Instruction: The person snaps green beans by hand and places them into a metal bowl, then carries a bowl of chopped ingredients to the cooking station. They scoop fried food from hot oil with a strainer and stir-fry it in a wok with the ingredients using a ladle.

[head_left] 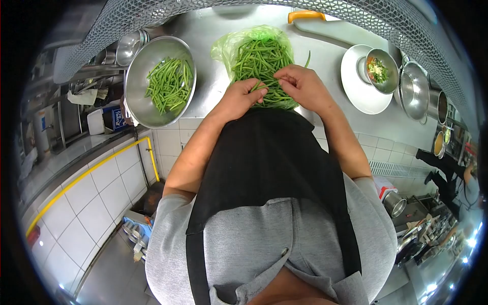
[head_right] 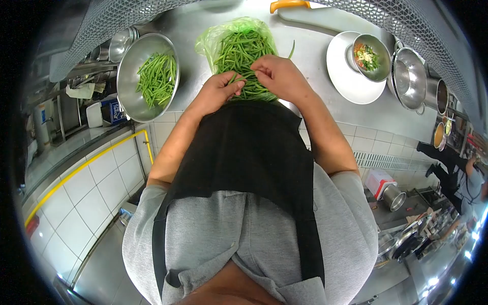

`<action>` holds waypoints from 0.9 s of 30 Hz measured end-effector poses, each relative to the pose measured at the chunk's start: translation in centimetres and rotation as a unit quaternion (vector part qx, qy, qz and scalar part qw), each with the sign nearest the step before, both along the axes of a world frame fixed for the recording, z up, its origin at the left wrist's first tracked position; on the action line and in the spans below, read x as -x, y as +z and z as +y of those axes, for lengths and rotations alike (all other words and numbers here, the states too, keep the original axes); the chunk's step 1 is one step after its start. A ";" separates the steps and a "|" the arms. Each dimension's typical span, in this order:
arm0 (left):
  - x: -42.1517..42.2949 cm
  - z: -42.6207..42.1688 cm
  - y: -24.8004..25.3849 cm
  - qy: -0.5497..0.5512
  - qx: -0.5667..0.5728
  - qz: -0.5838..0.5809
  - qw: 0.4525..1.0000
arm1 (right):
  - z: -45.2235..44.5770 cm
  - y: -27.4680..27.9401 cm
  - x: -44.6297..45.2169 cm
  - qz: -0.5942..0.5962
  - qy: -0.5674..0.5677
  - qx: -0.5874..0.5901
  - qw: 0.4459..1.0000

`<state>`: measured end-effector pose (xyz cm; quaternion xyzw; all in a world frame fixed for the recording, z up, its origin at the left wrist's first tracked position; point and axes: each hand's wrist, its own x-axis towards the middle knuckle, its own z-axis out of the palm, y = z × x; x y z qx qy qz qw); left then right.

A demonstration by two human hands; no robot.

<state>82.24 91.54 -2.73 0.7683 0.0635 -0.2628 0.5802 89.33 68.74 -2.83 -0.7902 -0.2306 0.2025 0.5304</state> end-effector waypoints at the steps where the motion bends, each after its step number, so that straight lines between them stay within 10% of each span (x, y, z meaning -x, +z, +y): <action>1: 0.0 0.0 -0.1 -0.003 0.002 0.002 1.000 | 0.0 0.0 0.0 -0.011 0.016 0.023 1.000; 9: 0.3 0.2 -1.1 -0.001 0.023 0.011 1.000 | 0.0 -3.2 0.1 0.021 -0.015 -0.016 1.000; 13: 0.2 0.4 -1.1 0.052 0.103 0.034 0.993 | -0.9 -2.6 -1.3 0.223 -0.063 -0.098 0.968; 27: 0.0 0.2 -0.8 0.102 0.218 0.056 0.969 | 1.1 -2.8 0.1 0.222 -0.060 -0.125 0.965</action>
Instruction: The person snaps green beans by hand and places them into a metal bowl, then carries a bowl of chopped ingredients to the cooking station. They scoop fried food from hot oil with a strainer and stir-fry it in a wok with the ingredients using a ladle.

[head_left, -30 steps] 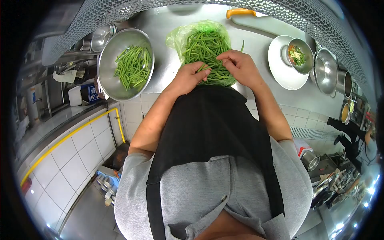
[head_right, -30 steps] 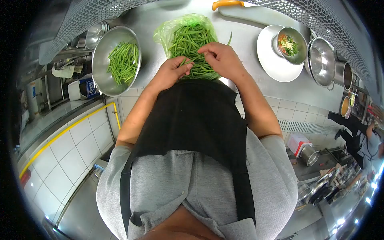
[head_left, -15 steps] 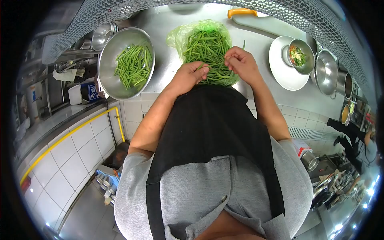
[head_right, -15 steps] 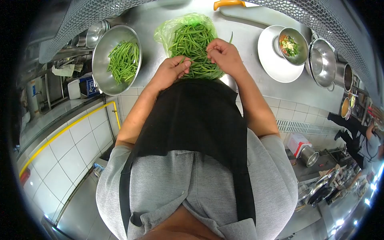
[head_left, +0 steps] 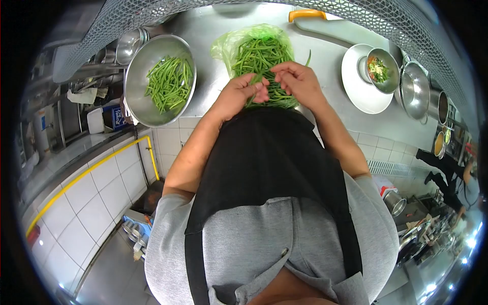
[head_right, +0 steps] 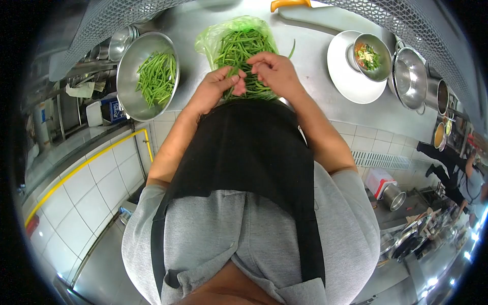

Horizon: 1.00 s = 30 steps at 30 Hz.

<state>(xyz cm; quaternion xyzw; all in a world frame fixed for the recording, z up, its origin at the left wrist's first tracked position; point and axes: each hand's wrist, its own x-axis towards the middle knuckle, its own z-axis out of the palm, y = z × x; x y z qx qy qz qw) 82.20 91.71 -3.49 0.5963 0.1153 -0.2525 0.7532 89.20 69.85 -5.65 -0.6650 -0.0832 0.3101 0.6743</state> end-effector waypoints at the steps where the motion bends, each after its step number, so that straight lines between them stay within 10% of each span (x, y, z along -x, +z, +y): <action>1: -0.1 0.1 0.2 0.036 0.026 -0.004 0.999 | -0.6 -0.2 -0.3 0.013 -0.002 -0.009 1.000; 30: -0.9 0.0 0.2 0.221 0.099 -0.052 0.969 | 1.6 -1.0 2.5 0.060 0.061 -0.013 0.996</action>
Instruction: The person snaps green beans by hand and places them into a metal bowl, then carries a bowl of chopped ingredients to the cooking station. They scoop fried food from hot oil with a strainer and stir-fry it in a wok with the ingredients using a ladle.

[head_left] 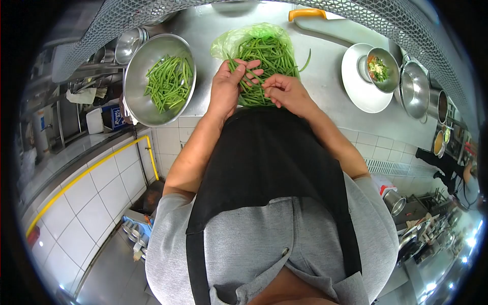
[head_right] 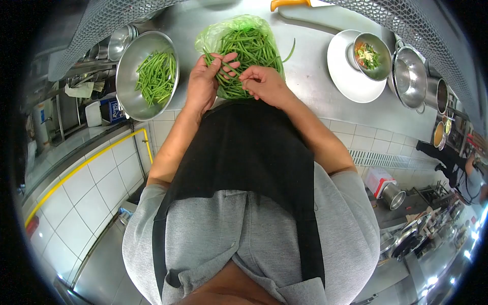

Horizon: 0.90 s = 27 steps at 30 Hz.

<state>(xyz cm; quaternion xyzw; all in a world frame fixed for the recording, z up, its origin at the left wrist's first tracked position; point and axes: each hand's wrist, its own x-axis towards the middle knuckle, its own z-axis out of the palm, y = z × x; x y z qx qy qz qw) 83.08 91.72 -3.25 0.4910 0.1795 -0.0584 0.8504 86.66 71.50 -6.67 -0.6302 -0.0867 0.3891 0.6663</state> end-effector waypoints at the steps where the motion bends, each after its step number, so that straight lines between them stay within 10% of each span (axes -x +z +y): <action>1: 0.0 -0.1 0.0 -0.001 0.001 -0.001 1.000 | 0.2 0.2 0.1 0.001 0.009 -0.005 1.000; 27: -0.1 -1.0 0.8 0.002 0.050 0.005 0.999 | 0.8 -0.2 0.1 0.035 0.024 -0.043 0.998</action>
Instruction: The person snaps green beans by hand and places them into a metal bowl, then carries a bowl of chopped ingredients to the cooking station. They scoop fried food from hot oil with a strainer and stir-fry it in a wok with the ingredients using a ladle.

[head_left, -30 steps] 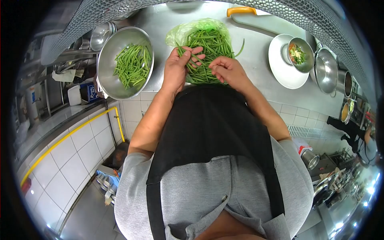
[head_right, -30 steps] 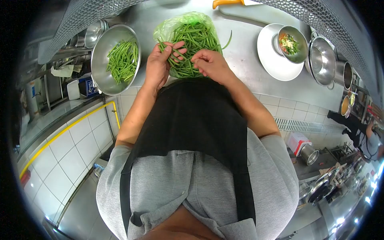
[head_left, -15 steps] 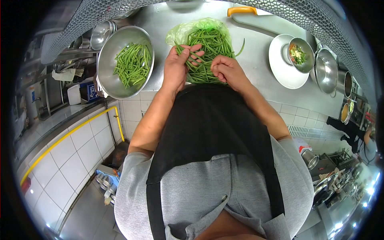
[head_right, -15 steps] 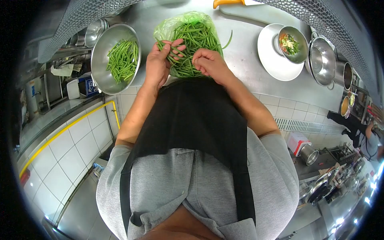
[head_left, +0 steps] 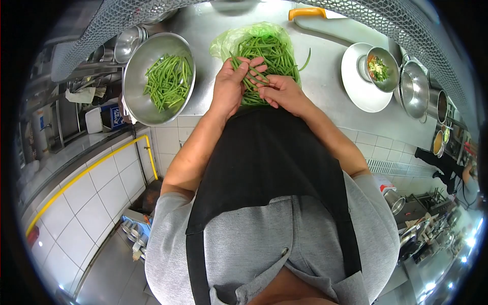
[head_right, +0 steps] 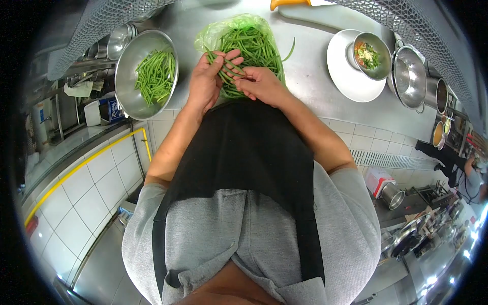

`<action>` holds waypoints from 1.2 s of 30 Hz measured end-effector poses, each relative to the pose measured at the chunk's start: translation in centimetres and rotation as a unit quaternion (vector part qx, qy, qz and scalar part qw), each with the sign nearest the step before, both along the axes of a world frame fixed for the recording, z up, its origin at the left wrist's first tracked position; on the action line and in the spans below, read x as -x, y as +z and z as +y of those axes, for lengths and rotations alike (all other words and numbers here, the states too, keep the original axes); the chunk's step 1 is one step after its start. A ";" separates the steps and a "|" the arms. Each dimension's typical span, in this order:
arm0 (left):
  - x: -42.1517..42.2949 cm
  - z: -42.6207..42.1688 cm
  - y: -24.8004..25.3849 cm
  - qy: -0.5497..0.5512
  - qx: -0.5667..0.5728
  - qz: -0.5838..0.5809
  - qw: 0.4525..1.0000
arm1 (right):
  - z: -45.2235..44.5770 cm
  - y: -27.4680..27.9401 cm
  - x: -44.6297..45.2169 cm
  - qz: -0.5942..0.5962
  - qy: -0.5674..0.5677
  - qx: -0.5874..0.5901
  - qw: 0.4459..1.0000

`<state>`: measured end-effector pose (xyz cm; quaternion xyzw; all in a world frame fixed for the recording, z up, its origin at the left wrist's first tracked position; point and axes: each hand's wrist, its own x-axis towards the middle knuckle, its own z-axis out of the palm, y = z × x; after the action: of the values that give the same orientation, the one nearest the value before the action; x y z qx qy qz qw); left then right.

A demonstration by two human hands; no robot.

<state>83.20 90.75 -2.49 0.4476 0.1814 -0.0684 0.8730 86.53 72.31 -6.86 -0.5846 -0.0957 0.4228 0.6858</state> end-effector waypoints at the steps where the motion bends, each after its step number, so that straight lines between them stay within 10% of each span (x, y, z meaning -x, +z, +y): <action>1: 0.0 -0.1 0.0 -0.006 -0.006 -0.003 1.000 | 0.1 0.1 0.0 -0.005 0.004 0.003 1.000; 26: -0.8 1.1 -0.9 0.051 -0.009 -0.046 0.998 | -0.4 -1.6 -0.8 0.015 -0.057 -0.016 0.998; 32: -0.4 8.6 1.8 0.195 -0.235 -0.074 0.949 | 0.0 -1.8 -0.2 -0.253 -0.046 0.087 0.962; 36: 2.3 19.4 -0.3 0.144 -0.479 0.008 0.866 | 0.4 -0.9 -0.9 -0.583 0.001 0.078 0.809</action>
<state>80.90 110.10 -2.79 0.7792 0.2615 0.1503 0.5495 87.44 72.70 -7.75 -0.7728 -0.4449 0.0091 0.4526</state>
